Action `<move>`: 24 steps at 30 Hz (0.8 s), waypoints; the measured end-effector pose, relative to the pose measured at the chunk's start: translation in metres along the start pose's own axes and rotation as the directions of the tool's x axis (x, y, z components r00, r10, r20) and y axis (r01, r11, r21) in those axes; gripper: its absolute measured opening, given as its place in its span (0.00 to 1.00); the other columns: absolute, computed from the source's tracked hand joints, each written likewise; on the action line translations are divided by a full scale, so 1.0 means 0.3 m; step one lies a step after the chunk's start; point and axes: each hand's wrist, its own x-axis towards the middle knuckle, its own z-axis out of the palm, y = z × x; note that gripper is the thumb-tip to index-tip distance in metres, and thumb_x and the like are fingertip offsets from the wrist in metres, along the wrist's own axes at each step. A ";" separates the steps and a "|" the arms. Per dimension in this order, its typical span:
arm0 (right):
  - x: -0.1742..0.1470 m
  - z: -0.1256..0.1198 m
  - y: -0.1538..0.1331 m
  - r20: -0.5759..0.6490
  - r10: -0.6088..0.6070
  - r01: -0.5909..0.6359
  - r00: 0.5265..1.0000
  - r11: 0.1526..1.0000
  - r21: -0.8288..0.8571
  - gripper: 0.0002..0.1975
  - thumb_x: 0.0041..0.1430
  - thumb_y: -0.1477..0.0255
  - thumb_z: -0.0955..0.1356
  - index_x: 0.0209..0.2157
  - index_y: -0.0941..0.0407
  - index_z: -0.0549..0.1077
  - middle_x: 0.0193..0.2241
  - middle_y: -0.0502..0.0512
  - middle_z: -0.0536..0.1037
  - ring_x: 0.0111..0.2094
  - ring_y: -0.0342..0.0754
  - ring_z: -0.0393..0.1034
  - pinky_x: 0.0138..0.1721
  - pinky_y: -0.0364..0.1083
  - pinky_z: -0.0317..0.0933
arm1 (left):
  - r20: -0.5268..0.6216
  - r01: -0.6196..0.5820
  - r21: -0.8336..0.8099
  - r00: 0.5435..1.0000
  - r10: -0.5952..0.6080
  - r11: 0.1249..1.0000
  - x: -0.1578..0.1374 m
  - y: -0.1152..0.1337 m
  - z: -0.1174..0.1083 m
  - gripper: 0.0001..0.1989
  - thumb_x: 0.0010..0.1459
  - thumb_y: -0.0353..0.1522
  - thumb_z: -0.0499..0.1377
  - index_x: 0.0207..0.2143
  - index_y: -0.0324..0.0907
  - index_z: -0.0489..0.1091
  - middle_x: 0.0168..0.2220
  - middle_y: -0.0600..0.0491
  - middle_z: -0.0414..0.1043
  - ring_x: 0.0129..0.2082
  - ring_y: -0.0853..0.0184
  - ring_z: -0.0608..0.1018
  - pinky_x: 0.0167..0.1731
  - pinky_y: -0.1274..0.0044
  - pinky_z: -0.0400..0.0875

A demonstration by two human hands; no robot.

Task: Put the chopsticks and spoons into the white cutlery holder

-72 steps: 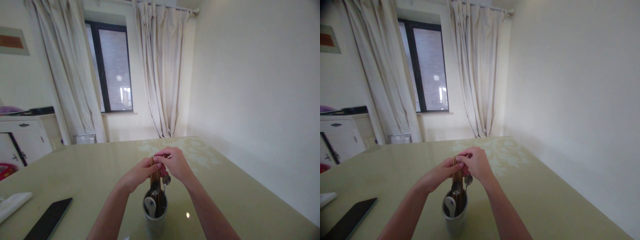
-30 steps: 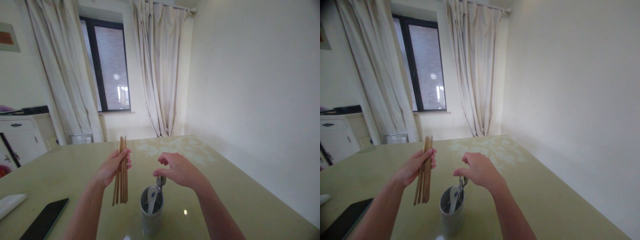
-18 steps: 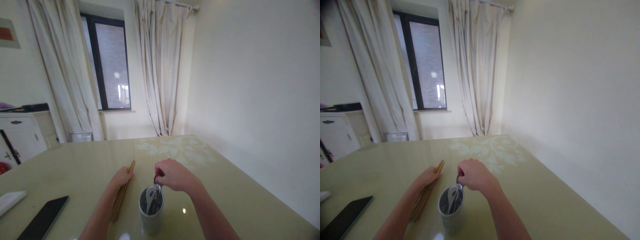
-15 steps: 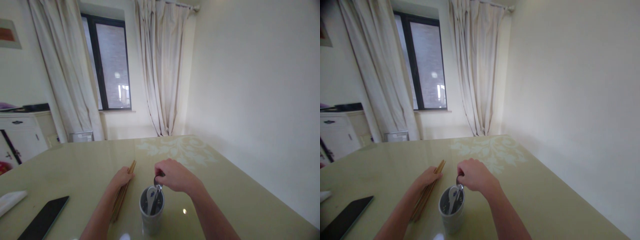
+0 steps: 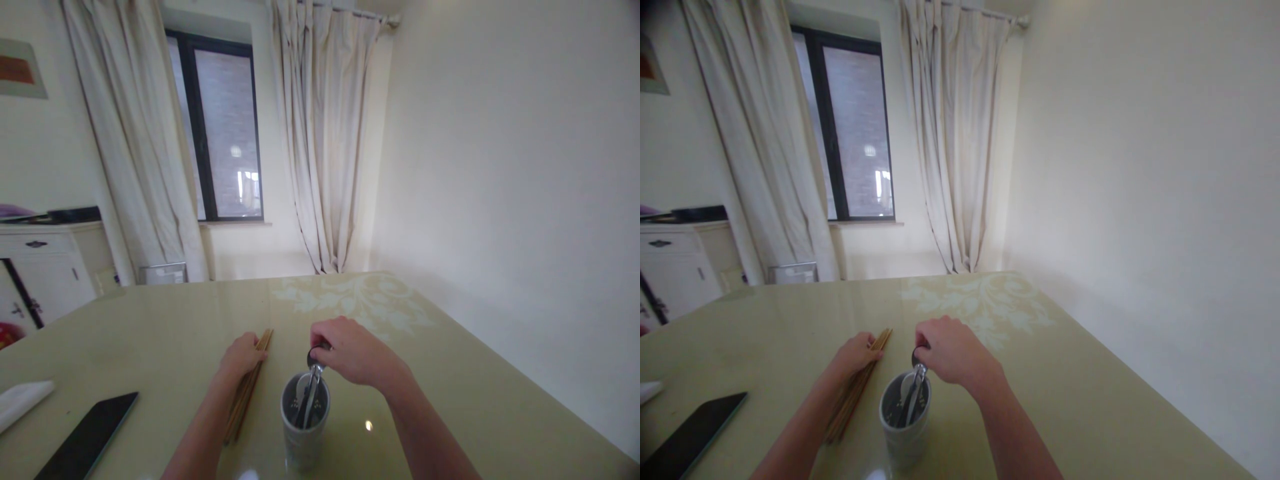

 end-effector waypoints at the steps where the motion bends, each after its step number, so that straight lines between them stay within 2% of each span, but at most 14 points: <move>1: -0.003 -0.008 -0.001 -0.007 -0.004 0.004 1.000 1.000 0.022 0.04 0.59 0.76 0.72 0.31 0.54 0.79 0.31 0.51 0.83 0.34 0.47 0.73 0.33 0.43 0.56 | -0.004 0.005 0.001 1.000 -0.005 1.000 -0.005 0.002 -0.004 0.12 0.57 0.37 0.65 0.41 0.41 0.75 0.50 0.39 0.82 0.51 0.49 0.82 0.43 0.71 0.69; 5: -0.015 -0.052 0.002 -0.097 -0.045 0.066 0.994 0.971 0.230 0.04 0.62 0.74 0.72 0.32 0.55 0.80 0.31 0.51 0.84 0.34 0.47 0.76 0.36 0.43 0.61 | -0.017 0.026 -0.015 1.000 -0.026 1.000 -0.020 0.011 -0.020 0.13 0.55 0.37 0.67 0.40 0.40 0.75 0.51 0.36 0.81 0.52 0.46 0.82 0.44 0.69 0.70; 8: -0.021 -0.087 0.013 -0.276 -0.030 0.140 0.961 0.911 0.389 0.05 0.65 0.70 0.71 0.34 0.54 0.80 0.31 0.51 0.84 0.33 0.47 0.77 0.36 0.45 0.66 | -0.035 0.032 -0.062 0.999 -0.034 0.998 -0.036 0.040 -0.063 0.15 0.52 0.34 0.68 0.41 0.37 0.76 0.51 0.32 0.81 0.53 0.43 0.81 0.48 0.66 0.72; 11: -0.018 -0.103 0.016 -0.454 0.030 0.218 0.890 0.848 0.483 0.07 0.66 0.66 0.71 0.35 0.54 0.80 0.31 0.52 0.84 0.32 0.48 0.78 0.36 0.46 0.69 | -0.099 -0.061 -0.160 0.994 0.046 0.985 -0.092 0.121 -0.162 0.18 0.60 0.36 0.62 0.49 0.34 0.75 0.57 0.33 0.78 0.57 0.49 0.79 0.55 0.66 0.71; 12: -0.014 -0.101 0.013 -0.492 0.050 0.239 0.869 0.829 0.506 0.08 0.66 0.65 0.71 0.35 0.54 0.80 0.30 0.53 0.84 0.31 0.48 0.78 0.36 0.46 0.70 | -0.128 -0.128 -0.211 0.986 0.102 0.969 -0.127 0.163 -0.202 0.20 0.66 0.39 0.58 0.54 0.37 0.73 0.60 0.37 0.76 0.58 0.56 0.79 0.56 0.70 0.70; 13: -0.010 -0.097 0.008 -0.521 0.068 0.255 0.851 0.814 0.522 0.09 0.66 0.64 0.72 0.35 0.54 0.80 0.30 0.53 0.84 0.30 0.48 0.78 0.35 0.46 0.71 | -0.162 -0.223 -0.290 0.970 0.182 0.931 -0.170 0.211 -0.242 0.21 0.69 0.42 0.53 0.57 0.40 0.72 0.60 0.43 0.76 0.57 0.61 0.79 0.55 0.74 0.71; 14: -0.005 -0.090 0.001 -0.543 0.081 0.267 0.836 0.804 0.531 0.09 0.65 0.64 0.72 0.34 0.54 0.80 0.29 0.53 0.84 0.30 0.48 0.78 0.35 0.46 0.71 | -0.228 -0.389 -0.490 0.921 0.316 0.780 -0.220 0.262 -0.277 0.22 0.70 0.44 0.53 0.58 0.40 0.72 0.59 0.42 0.77 0.57 0.61 0.79 0.54 0.74 0.72; 15: 0.000 -0.083 -0.007 -0.558 0.090 0.274 0.825 0.800 0.534 0.09 0.65 0.64 0.72 0.34 0.54 0.80 0.29 0.53 0.84 0.30 0.48 0.79 0.34 0.46 0.71 | -0.273 -0.489 -0.634 0.866 0.418 0.599 -0.272 0.314 -0.306 0.24 0.71 0.46 0.52 0.58 0.41 0.72 0.57 0.43 0.78 0.56 0.60 0.80 0.53 0.73 0.73; 16: 0.005 -0.075 -0.014 -0.568 0.098 0.275 0.817 0.801 0.533 0.09 0.65 0.64 0.72 0.34 0.54 0.79 0.28 0.52 0.84 0.29 0.48 0.78 0.33 0.45 0.71 | -0.271 -0.518 -0.715 0.825 0.497 0.470 -0.322 0.361 -0.328 0.24 0.71 0.48 0.52 0.57 0.42 0.73 0.53 0.45 0.80 0.51 0.61 0.81 0.49 0.73 0.75; 18: 0.012 -0.062 -0.026 -0.575 0.106 0.271 0.812 0.803 0.530 0.10 0.66 0.64 0.72 0.33 0.54 0.79 0.26 0.51 0.82 0.27 0.47 0.77 0.31 0.44 0.69 | -0.268 -0.546 -0.756 0.762 0.589 0.361 -0.397 0.432 -0.349 0.21 0.70 0.48 0.54 0.51 0.43 0.75 0.45 0.48 0.82 0.34 0.67 0.81 0.34 0.77 0.74; 19: 0.014 -0.058 -0.028 -0.572 0.110 0.267 0.813 0.803 0.533 0.10 0.66 0.64 0.71 0.33 0.54 0.79 0.26 0.51 0.82 0.27 0.47 0.77 0.30 0.44 0.69 | -0.280 -0.559 -0.749 0.753 0.596 0.356 -0.415 0.449 -0.352 0.19 0.69 0.47 0.55 0.48 0.43 0.76 0.40 0.50 0.82 0.27 0.70 0.77 0.28 0.78 0.70; 21: 0.015 -0.059 -0.024 -0.567 0.127 0.240 0.814 0.816 0.526 0.10 0.65 0.62 0.72 0.36 0.54 0.79 0.29 0.52 0.83 0.27 0.46 0.76 0.30 0.44 0.68 | -0.331 -0.585 -0.707 0.770 0.545 0.398 -0.403 0.439 -0.349 0.17 0.69 0.45 0.57 0.42 0.42 0.76 0.33 0.53 0.80 0.20 0.72 0.68 0.22 0.80 0.61; 23: 0.011 -0.066 -0.010 -0.556 0.156 0.173 0.816 0.853 0.493 0.12 0.63 0.60 0.74 0.41 0.54 0.79 0.34 0.53 0.84 0.29 0.47 0.77 0.31 0.44 0.68 | -0.350 -0.558 -0.650 0.823 0.448 0.517 -0.336 0.373 -0.338 0.17 0.69 0.45 0.55 0.40 0.42 0.75 0.30 0.54 0.79 0.21 0.71 0.67 0.22 0.79 0.59; 24: 0.006 -0.069 -0.002 -0.540 0.168 0.121 0.825 0.880 0.460 0.14 0.62 0.59 0.75 0.42 0.54 0.78 0.35 0.54 0.84 0.30 0.47 0.77 0.32 0.45 0.67 | -0.332 -0.507 -0.606 0.861 0.384 0.612 -0.290 0.324 -0.329 0.17 0.69 0.45 0.54 0.40 0.41 0.75 0.32 0.52 0.80 0.22 0.70 0.69 0.23 0.79 0.60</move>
